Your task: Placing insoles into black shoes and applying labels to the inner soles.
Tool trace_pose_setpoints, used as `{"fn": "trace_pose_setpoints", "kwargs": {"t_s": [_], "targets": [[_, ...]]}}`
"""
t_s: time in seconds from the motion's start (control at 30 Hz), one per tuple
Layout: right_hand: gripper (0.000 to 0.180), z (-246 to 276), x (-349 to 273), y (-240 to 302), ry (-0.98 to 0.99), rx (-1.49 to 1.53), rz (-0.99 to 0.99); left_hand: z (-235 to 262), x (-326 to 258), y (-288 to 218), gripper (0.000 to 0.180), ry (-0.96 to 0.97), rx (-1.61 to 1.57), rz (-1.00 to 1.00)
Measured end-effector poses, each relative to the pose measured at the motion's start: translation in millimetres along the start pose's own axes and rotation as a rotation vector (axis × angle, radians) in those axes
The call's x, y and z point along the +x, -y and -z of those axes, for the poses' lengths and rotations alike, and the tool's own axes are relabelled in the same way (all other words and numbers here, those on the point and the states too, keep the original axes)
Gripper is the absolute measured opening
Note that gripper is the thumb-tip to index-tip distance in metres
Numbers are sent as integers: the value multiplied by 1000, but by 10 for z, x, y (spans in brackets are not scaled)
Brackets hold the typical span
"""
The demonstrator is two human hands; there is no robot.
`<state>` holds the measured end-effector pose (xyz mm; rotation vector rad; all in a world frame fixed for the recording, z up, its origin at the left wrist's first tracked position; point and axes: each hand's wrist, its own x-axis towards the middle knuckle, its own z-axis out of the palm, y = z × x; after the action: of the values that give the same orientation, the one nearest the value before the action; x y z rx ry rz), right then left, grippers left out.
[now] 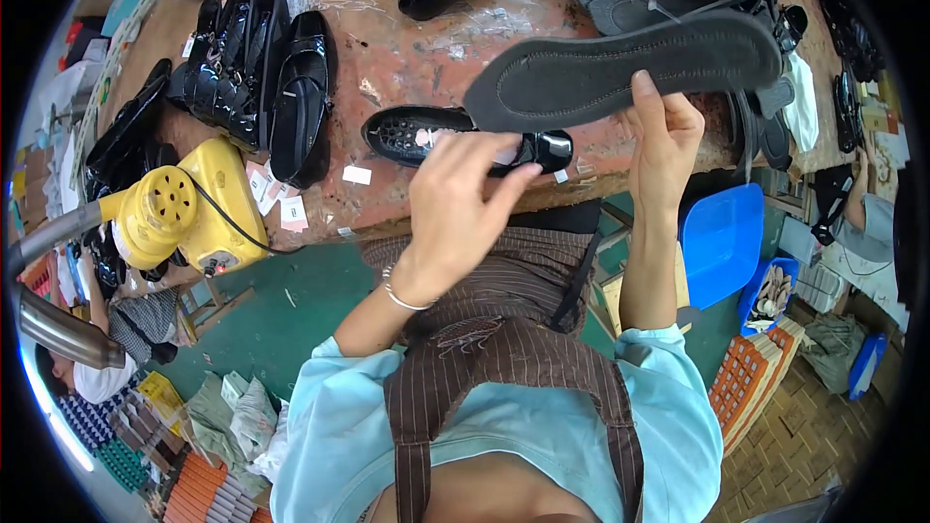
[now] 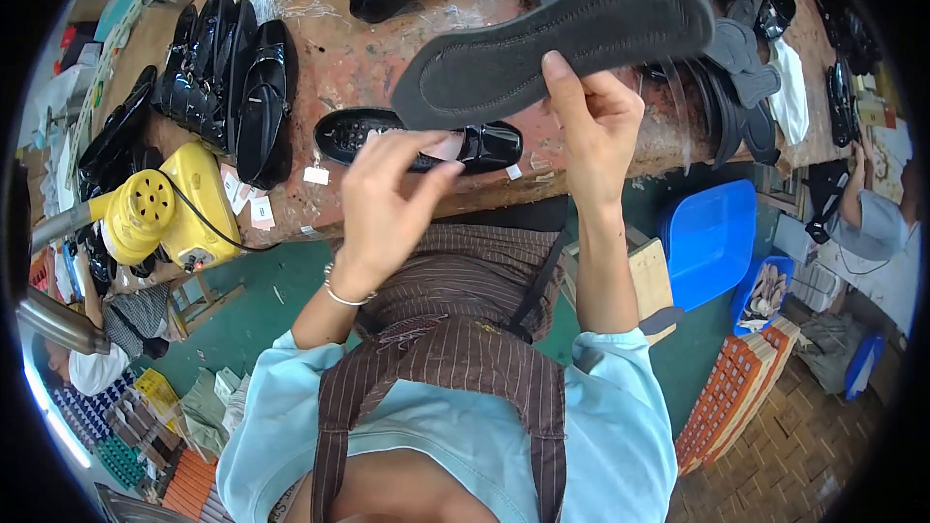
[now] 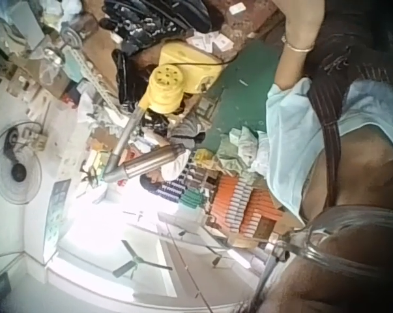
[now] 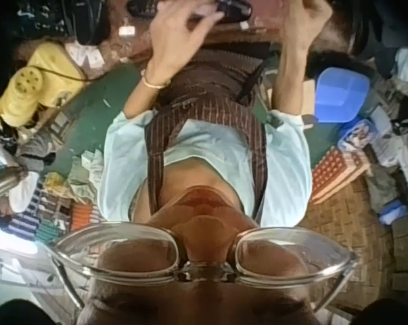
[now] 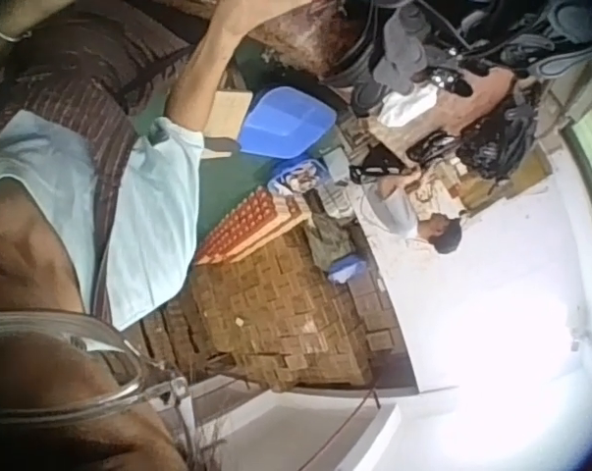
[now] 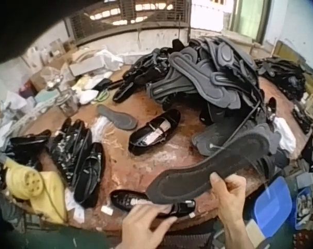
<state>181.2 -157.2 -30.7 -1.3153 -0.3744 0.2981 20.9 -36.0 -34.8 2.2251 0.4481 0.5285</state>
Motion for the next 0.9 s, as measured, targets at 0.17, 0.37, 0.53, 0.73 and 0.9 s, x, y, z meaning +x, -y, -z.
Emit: {"fn": "trace_pose_setpoints", "kwargs": {"t_s": [0.17,0.37,0.53,0.73,0.9], "targets": [[7,-139,-157,28,-23,-324,187,128,183,-286,42,-132,-324,343],[11,-198,-222,202,265,-539,327,47,696,-93,28,-206,-558,-23],[13,49,-232,120,138,-280,-106,265,750,152,13,-81,-424,-5],[30,370,-251,111,63,145,-301,916,1403,767,21,-346,99,240],[43,604,-418,19,10,223,-231,775,833,1031,24,-287,597,-284]]}}
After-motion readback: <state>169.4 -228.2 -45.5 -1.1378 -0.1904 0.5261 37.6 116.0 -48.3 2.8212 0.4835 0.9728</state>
